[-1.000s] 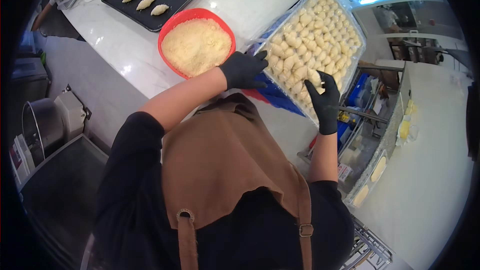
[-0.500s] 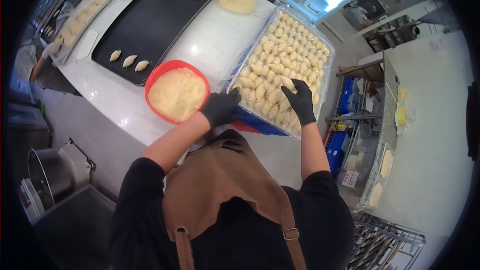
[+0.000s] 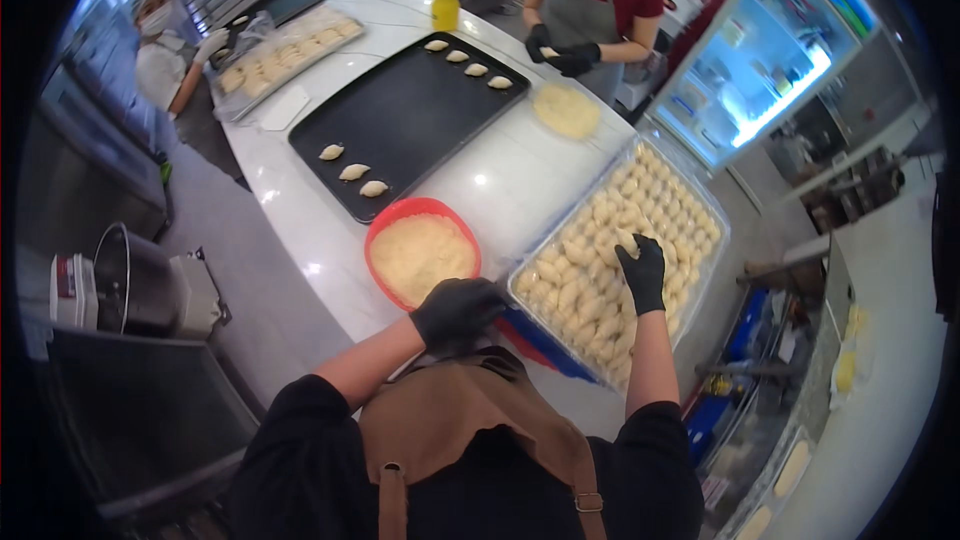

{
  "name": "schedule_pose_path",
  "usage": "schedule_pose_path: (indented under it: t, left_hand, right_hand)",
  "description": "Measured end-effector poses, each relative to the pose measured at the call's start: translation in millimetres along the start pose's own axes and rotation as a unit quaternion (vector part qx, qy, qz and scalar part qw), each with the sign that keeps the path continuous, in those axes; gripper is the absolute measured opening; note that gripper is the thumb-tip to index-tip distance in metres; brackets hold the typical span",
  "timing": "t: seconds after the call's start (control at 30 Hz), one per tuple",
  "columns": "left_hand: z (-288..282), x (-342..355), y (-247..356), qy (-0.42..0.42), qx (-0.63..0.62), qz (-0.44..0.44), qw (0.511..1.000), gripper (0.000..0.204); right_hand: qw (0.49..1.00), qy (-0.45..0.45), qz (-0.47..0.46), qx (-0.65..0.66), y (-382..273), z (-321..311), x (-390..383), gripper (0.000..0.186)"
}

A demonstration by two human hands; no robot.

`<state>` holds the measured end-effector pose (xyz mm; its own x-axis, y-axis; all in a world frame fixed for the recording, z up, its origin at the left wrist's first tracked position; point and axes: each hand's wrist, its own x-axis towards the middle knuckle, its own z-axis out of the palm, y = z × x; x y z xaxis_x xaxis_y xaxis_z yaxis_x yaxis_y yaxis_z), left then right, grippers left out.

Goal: Shaping pieces of dough, coating them, and arranging them on baking trays in a bakery.

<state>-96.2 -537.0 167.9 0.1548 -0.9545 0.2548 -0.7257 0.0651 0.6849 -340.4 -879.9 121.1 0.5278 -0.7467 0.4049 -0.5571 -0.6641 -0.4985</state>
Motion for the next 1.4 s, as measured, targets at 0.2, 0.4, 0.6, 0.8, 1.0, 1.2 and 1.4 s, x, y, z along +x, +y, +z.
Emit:
schedule_pose_path:
  t: [0.2,0.4,0.6,0.8,1.0,1.2,1.4]
  left_hand:
    - [-20,-44,-30,0.206,0.011,-0.134,0.969,0.024]
    - [-70,-96,-79,0.294,-0.003,-0.216,0.931,0.02]
    - [-105,-140,-148,0.327,-0.053,-0.197,0.923,0.019]
    - [-106,-191,-227,0.265,-0.17,-0.242,0.918,0.02]
    - [-124,-199,-267,0.153,-0.217,-0.192,0.945,0.024]
    - [-111,-201,-288,0.126,-0.048,-0.119,0.984,0.03]
    - [-164,-151,-319,0.227,-0.423,-0.37,0.796,0.034]
  right_hand:
    - [0.993,-0.003,-0.084,0.082,-32,42,51,0.039]
    - [0.965,0.026,-0.258,0.034,-118,98,121,0.043]
    - [0.931,-0.116,-0.315,0.144,-280,137,185,0.038]
    - [0.939,-0.188,-0.281,-0.058,-411,226,180,0.043]
    - [0.958,-0.236,-0.162,-0.022,-478,280,170,0.054]
    - [0.975,-0.138,-0.17,-0.043,-467,303,150,0.065]
    - [0.985,-0.112,-0.125,-0.032,-407,238,140,0.054]
